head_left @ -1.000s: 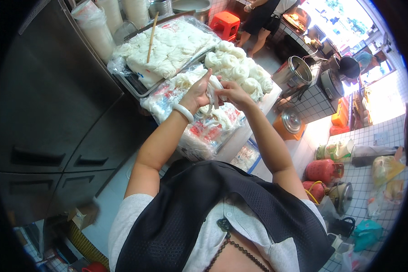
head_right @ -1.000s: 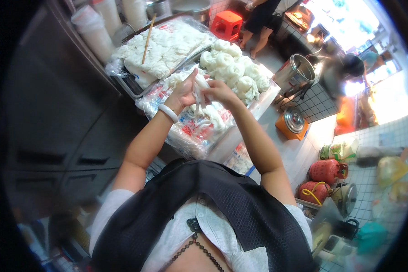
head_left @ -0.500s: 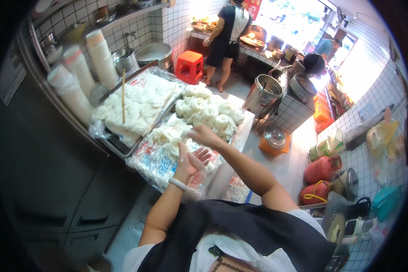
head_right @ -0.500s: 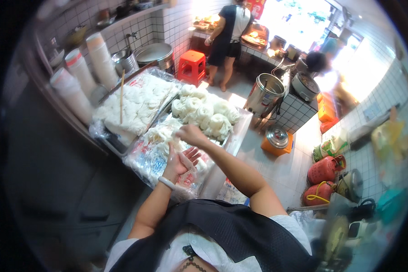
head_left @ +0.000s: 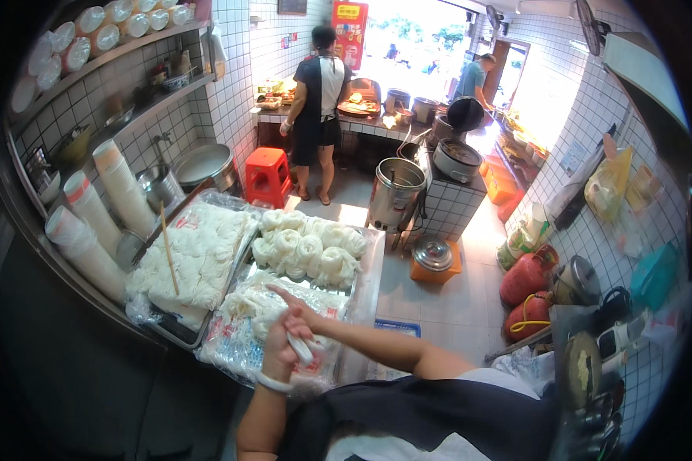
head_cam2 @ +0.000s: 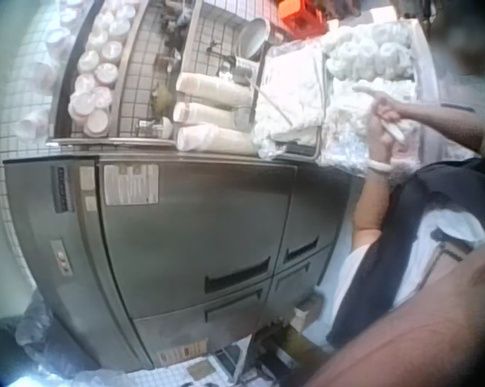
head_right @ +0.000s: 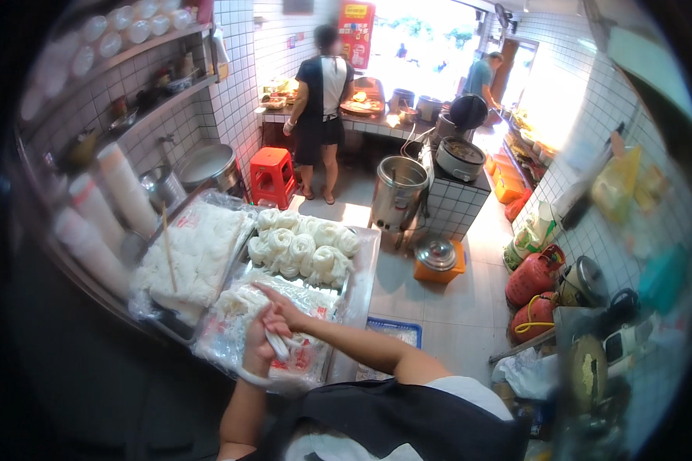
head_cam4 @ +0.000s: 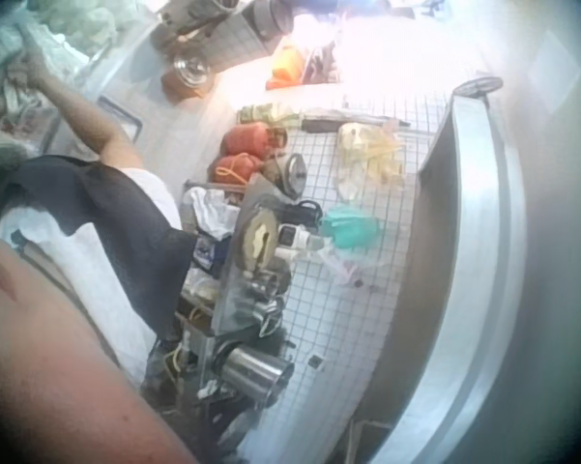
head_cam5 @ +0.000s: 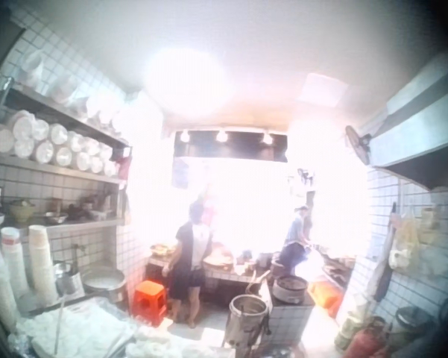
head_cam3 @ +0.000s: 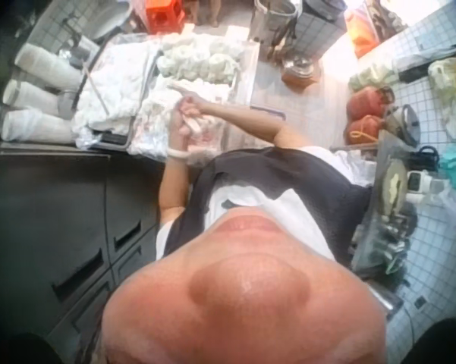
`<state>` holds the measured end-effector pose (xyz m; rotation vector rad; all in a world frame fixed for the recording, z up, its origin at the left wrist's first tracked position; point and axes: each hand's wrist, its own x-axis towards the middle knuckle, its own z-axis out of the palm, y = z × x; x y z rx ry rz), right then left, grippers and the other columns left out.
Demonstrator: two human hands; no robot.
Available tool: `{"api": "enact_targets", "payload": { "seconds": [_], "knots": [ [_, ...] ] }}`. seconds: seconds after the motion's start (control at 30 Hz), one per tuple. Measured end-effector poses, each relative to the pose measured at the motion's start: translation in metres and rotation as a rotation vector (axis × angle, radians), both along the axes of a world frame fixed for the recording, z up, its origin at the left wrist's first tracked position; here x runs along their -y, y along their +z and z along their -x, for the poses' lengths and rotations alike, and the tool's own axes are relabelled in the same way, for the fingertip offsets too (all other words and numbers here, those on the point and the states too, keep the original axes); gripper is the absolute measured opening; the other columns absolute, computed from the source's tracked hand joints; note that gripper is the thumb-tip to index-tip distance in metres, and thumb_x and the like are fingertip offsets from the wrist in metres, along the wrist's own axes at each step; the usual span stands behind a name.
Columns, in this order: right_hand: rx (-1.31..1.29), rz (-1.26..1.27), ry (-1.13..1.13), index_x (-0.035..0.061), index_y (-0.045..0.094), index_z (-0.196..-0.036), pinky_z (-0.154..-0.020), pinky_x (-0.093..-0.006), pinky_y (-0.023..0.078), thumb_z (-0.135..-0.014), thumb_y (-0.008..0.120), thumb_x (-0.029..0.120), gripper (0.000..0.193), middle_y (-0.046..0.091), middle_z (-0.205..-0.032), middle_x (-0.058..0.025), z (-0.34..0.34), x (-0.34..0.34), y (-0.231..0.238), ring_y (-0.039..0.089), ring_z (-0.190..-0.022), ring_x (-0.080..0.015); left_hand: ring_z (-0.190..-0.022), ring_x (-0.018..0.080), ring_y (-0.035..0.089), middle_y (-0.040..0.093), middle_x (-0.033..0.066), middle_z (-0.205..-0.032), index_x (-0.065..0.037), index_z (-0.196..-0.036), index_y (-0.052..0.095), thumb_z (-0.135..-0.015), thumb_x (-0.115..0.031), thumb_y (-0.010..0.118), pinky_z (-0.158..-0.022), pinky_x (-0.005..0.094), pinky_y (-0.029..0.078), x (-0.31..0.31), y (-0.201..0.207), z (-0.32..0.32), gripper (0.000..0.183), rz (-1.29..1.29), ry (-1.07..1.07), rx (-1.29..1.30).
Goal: The person repeatedly picks up portions of white dough, shapes them into balls, and places them into a tray. Later, the person stirs meat in a wok and pours soaked grains from a red bucket into a blue colander.
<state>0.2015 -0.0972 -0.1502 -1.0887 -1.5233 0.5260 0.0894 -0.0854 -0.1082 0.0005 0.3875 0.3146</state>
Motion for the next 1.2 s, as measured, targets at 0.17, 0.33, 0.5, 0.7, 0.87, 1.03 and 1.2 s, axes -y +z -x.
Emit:
{"api": "enact_targets", "payload": {
  "seconds": [0.17,0.33,0.5,0.7,0.87,1.03,1.2],
  "knots": [
    [-0.381,0.222,0.042,0.0032,0.06,-0.088,-0.063,-0.0245,0.046,-0.078,0.064,0.015,0.016,0.063,-0.075,-0.0051,0.006,-0.025,-0.002,0.058,-0.072,-0.0102,-0.042,0.0034,0.039,0.037,-0.007,-0.05,-0.007,-0.088,0.048,-0.086,-0.014,0.047,-0.04,0.019,0.035,0.053,0.005,0.021,0.008,0.016,-0.084,-0.02],
    [0.183,0.132,0.304,0.0031,0.059,-0.082,-0.06,-0.0283,0.044,-0.07,0.062,0.008,0.013,0.059,-0.07,-0.0074,-0.01,-0.02,0.007,0.054,-0.062,-0.013,-0.044,0.0045,0.042,0.038,-0.0058,-0.053,-0.002,-0.102,0.046,-0.087,-0.014,0.044,-0.04,0.0202,0.038,0.028,0.045,0.075,0.019,-0.494,0.0,0.011],
    [0.017,0.507,0.337,0.0008,0.056,-0.086,-0.058,-0.0291,0.044,-0.076,0.064,0.017,0.021,0.057,-0.067,-0.0061,0.0,0.016,0.007,0.053,-0.06,-0.0117,-0.063,0.0172,0.057,0.054,0.0031,-0.069,0.001,-0.11,0.048,-0.08,-0.017,0.05,-0.06,0.0305,0.047,-0.008,0.081,0.087,0.035,-0.981,0.539,-0.127],
    [0.215,0.535,0.372,0.0001,0.054,-0.088,-0.06,-0.0324,0.044,-0.075,0.063,0.019,0.025,0.056,-0.065,-0.0101,0.009,0.048,0.049,0.056,-0.061,-0.0193,-0.1,0.0284,0.055,0.061,0.015,-0.097,0.003,-0.091,0.06,-0.075,-0.001,0.049,-0.099,0.0421,0.03,-0.034,0.067,0.075,0.019,-1.554,0.559,-0.4],
    [0.794,0.489,0.251,0.001,0.051,-0.085,-0.063,-0.0412,0.044,-0.069,0.062,0.016,0.024,0.058,-0.071,-0.0192,0.013,0.057,0.101,0.057,-0.07,-0.0349,-0.082,0.0313,0.058,0.061,0.017,-0.082,0.001,-0.079,0.061,-0.078,-0.016,0.055,-0.081,0.04,0.041,-0.032,0.039,0.066,0.018,-2.438,0.306,-0.738],
    [1.026,0.478,0.294,0.0,0.058,-0.074,-0.059,-0.0414,0.045,-0.062,0.061,0.015,0.019,0.058,-0.065,-0.0188,0.003,0.031,0.127,0.057,-0.066,-0.0358,-0.064,0.0358,0.054,0.058,0.0172,-0.069,0.0,-0.071,0.06,-0.07,-0.05,0.06,-0.06,0.0426,0.039,-0.02,0.032,0.061,0.05,-2.303,-0.261,-0.69],
    [0.71,0.919,1.038,-0.0013,0.058,-0.08,-0.052,-0.0283,0.043,-0.064,0.073,0.022,0.033,0.059,-0.061,-0.0059,-0.002,-0.018,0.091,0.056,-0.058,-0.013,-0.065,0.0219,0.062,0.062,0.0123,-0.071,-0.001,-0.081,0.062,-0.077,-0.039,0.056,-0.06,0.03,0.047,0.008,0.007,0.051,0.039,-1.484,-0.92,-0.368]
  ]
}}
